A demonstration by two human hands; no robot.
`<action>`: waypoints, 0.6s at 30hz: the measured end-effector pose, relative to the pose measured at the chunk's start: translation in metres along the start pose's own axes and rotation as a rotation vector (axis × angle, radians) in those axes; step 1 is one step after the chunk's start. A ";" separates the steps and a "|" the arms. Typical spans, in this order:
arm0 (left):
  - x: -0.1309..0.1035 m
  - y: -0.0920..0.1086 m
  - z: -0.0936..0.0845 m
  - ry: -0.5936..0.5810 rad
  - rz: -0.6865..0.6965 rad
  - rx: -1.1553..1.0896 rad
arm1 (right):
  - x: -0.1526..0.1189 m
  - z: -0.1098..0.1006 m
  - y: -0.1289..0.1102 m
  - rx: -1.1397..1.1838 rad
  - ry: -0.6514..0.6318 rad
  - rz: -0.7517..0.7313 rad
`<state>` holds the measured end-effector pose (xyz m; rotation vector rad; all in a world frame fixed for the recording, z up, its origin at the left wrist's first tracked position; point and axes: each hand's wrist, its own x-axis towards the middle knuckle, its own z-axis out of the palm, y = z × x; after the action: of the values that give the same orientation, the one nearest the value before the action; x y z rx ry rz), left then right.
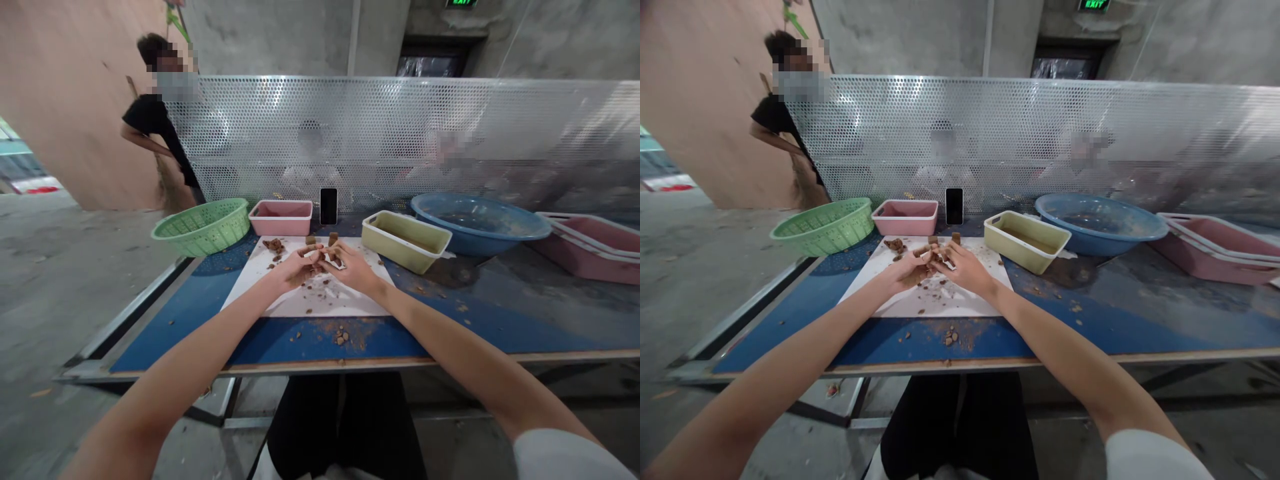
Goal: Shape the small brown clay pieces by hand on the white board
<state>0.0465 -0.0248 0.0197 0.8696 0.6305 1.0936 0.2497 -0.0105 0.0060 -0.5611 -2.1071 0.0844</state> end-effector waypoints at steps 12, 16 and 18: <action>0.002 0.014 -0.005 0.053 0.121 0.132 | 0.004 -0.006 0.013 0.026 0.077 0.052; 0.003 0.023 -0.014 0.255 0.222 0.362 | 0.005 -0.009 0.030 0.018 -0.053 0.136; 0.002 0.024 -0.018 0.357 0.280 0.496 | 0.003 -0.009 0.038 0.017 -0.168 0.231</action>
<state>0.0213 -0.0127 0.0304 1.2260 1.1338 1.3881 0.2692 0.0234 0.0033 -0.8097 -2.1923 0.2892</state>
